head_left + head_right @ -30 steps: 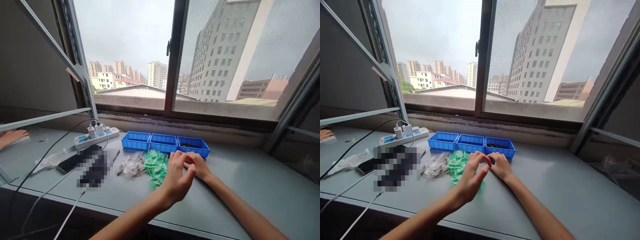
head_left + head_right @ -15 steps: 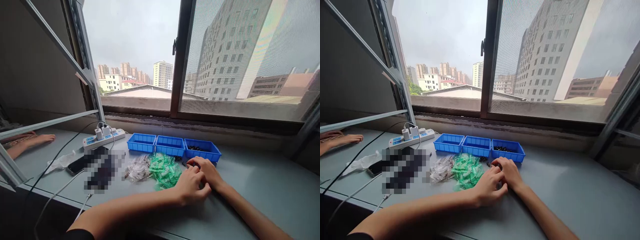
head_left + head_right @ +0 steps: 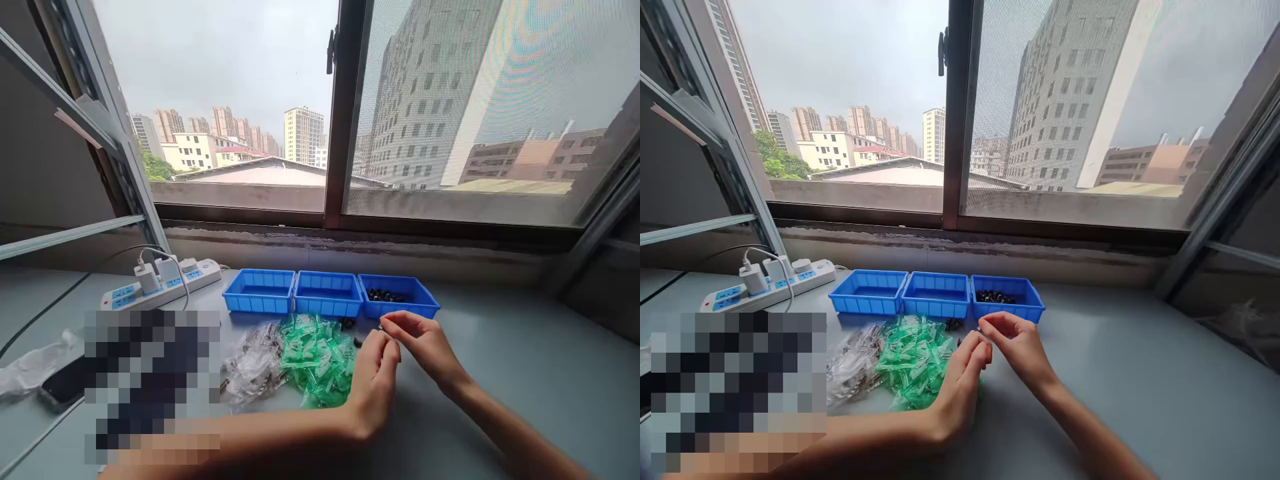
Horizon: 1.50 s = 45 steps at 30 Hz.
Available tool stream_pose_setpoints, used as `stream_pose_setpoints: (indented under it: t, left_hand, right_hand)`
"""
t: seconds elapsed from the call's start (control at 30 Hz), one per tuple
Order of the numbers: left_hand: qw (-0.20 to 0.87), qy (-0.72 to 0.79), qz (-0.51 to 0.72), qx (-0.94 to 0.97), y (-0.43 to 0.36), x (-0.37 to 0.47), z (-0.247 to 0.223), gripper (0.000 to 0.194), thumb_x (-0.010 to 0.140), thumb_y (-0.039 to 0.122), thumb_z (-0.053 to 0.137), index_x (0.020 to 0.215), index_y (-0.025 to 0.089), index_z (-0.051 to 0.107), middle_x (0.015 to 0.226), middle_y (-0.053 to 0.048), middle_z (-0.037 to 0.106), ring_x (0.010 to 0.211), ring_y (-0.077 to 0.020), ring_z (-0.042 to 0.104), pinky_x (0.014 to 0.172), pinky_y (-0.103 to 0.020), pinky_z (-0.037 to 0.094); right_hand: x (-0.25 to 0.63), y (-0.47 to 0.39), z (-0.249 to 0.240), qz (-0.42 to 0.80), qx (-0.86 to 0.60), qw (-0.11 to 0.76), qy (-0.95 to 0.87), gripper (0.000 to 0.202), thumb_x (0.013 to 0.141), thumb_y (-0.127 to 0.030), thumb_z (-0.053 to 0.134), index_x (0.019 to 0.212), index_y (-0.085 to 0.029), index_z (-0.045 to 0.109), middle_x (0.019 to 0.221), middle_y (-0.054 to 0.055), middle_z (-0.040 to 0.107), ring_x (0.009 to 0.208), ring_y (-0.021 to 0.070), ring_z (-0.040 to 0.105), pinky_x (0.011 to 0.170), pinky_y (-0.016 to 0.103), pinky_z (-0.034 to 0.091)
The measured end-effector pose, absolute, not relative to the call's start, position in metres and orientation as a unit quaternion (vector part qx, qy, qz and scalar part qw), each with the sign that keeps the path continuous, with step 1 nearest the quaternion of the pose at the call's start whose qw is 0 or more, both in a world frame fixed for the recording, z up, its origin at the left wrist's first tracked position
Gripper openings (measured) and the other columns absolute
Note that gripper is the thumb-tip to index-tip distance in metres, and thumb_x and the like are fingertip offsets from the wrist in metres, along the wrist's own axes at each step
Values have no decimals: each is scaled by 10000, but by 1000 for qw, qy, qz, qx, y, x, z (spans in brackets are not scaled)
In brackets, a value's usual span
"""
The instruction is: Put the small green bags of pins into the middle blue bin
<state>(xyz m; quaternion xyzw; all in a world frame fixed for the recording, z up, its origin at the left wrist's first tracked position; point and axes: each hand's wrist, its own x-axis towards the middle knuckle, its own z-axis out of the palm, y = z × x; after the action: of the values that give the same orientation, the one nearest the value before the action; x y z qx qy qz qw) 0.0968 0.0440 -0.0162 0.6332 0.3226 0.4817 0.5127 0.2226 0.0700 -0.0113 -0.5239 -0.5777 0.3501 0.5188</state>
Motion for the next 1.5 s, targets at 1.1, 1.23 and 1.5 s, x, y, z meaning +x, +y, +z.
stream_pose_setpoints:
  t: [1.1, 1.23, 1.5]
  left_hand:
    - [615, 365, 523, 463, 46, 98, -11, 514, 790, 688, 492, 918, 196, 419, 715, 30, 424, 578, -91, 365, 558, -206, 354]
    - [613, 361, 530, 462, 47, 98, -11, 496, 803, 668, 490, 933, 195, 415, 711, 33, 406, 568, -89, 358, 539, -204, 348]
    - [610, 365, 533, 460, 47, 98, -8, 556, 746, 714, 538, 916, 196, 430, 720, 35, 399, 572, -83, 344, 525, -196, 340]
  right_hand:
    - [212, 62, 4, 449, -479, 549, -517, 233, 555, -350, 733, 712, -182, 702, 675, 26, 691, 596, 134, 594, 507, 232, 447]
    - [211, 61, 2, 450, -479, 540, -525, 323, 545, -367, 765, 790, -176, 674, 723, 41, 706, 634, 156, 627, 519, 243, 469]
    - [206, 59, 1, 495, -450, 514, -538, 456, 530, -414, 824, 851, -170, 610, 702, 5, 682, 475, 114, 579, 475, 248, 482]
